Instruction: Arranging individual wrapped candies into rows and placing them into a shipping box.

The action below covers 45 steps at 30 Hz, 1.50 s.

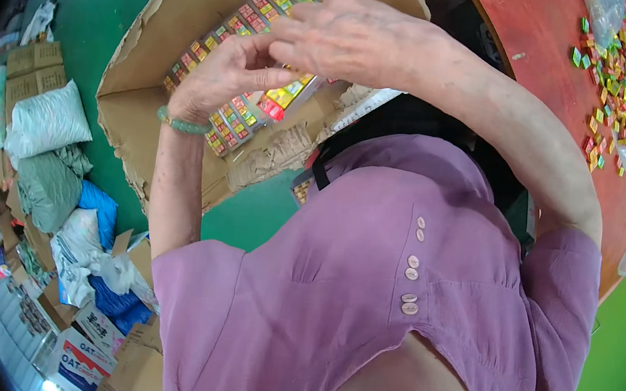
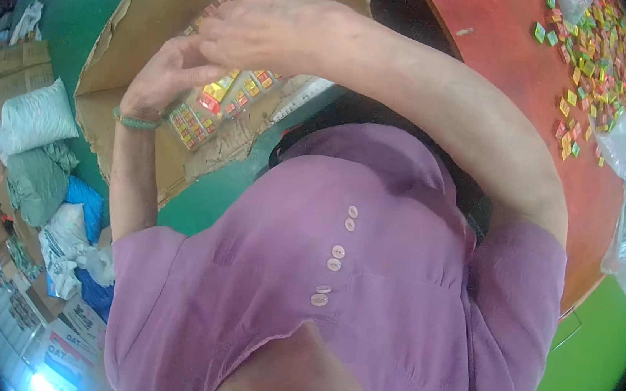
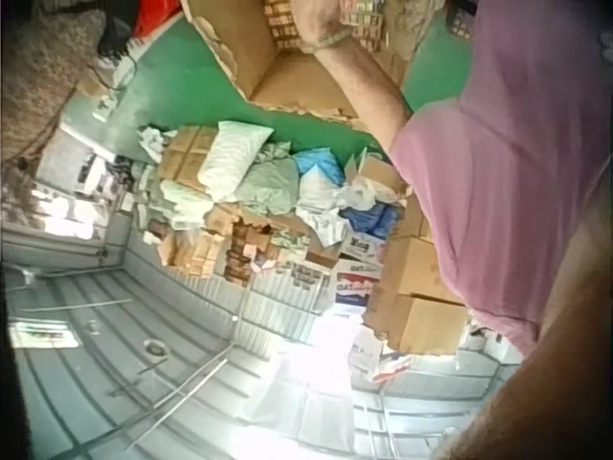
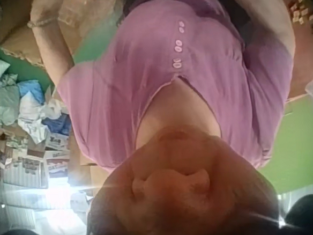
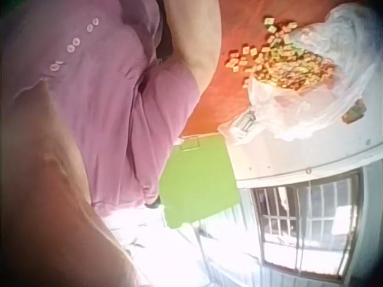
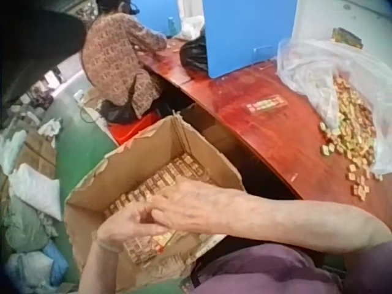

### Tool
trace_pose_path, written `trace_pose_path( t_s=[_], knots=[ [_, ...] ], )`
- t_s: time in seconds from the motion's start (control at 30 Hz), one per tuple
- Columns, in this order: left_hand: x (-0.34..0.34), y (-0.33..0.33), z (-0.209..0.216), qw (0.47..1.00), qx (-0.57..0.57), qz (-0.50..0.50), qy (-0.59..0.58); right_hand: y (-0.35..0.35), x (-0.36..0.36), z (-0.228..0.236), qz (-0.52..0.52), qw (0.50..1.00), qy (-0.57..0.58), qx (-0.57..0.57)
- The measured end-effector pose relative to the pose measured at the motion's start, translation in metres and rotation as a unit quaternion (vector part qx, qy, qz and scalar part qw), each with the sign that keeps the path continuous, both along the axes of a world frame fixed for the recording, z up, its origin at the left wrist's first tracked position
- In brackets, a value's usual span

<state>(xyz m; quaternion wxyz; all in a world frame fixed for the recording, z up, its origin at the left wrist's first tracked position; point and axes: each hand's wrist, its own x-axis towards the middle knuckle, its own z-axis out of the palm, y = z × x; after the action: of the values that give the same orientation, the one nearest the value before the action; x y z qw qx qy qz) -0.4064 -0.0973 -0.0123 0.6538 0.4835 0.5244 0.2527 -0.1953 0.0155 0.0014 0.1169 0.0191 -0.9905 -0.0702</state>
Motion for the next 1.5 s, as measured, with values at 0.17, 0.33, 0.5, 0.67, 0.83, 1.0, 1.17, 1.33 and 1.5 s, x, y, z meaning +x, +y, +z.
trace_pose_path(
  t_s=[0.17,0.33,0.5,0.67,0.83,1.0,1.17,1.33,1.5],
  knots=[
    [0.007,-0.015,-0.025,0.997,0.021,0.071,0.035,-0.002,-0.023,-0.023,0.058,0.996,-0.069,0.018],
    [0.001,-0.022,-0.057,0.985,-0.001,0.168,0.035,0.001,-0.037,-0.044,0.05,0.992,-0.065,0.099],
    [-0.017,-0.044,-0.123,0.964,-0.12,0.232,-0.038,0.013,-0.02,0.012,-0.129,0.986,-0.054,0.086],
    [-0.021,-0.055,-0.185,0.907,-0.229,0.298,-0.189,0.047,0.059,0.037,-0.16,0.985,0.038,-0.046],
    [-0.016,-0.051,-0.238,0.862,-0.253,0.357,-0.255,0.051,0.095,0.033,-0.263,0.961,0.07,-0.057],
    [-0.031,-0.049,-0.291,0.837,-0.267,0.411,-0.243,0.055,0.108,0.015,-0.278,0.952,0.077,-0.106],
    [-0.008,-0.024,-0.283,0.821,-0.264,0.438,-0.253,0.064,0.108,-0.002,-0.271,0.956,0.052,-0.097],
    [-0.017,-0.026,-0.293,0.853,-0.257,0.414,-0.188,0.065,0.099,-0.002,-0.279,0.954,0.056,-0.092],
    [0.0,-0.015,-0.284,0.849,-0.224,0.426,-0.219,0.066,0.103,-0.006,-0.284,0.953,0.048,-0.09]
  ],
)
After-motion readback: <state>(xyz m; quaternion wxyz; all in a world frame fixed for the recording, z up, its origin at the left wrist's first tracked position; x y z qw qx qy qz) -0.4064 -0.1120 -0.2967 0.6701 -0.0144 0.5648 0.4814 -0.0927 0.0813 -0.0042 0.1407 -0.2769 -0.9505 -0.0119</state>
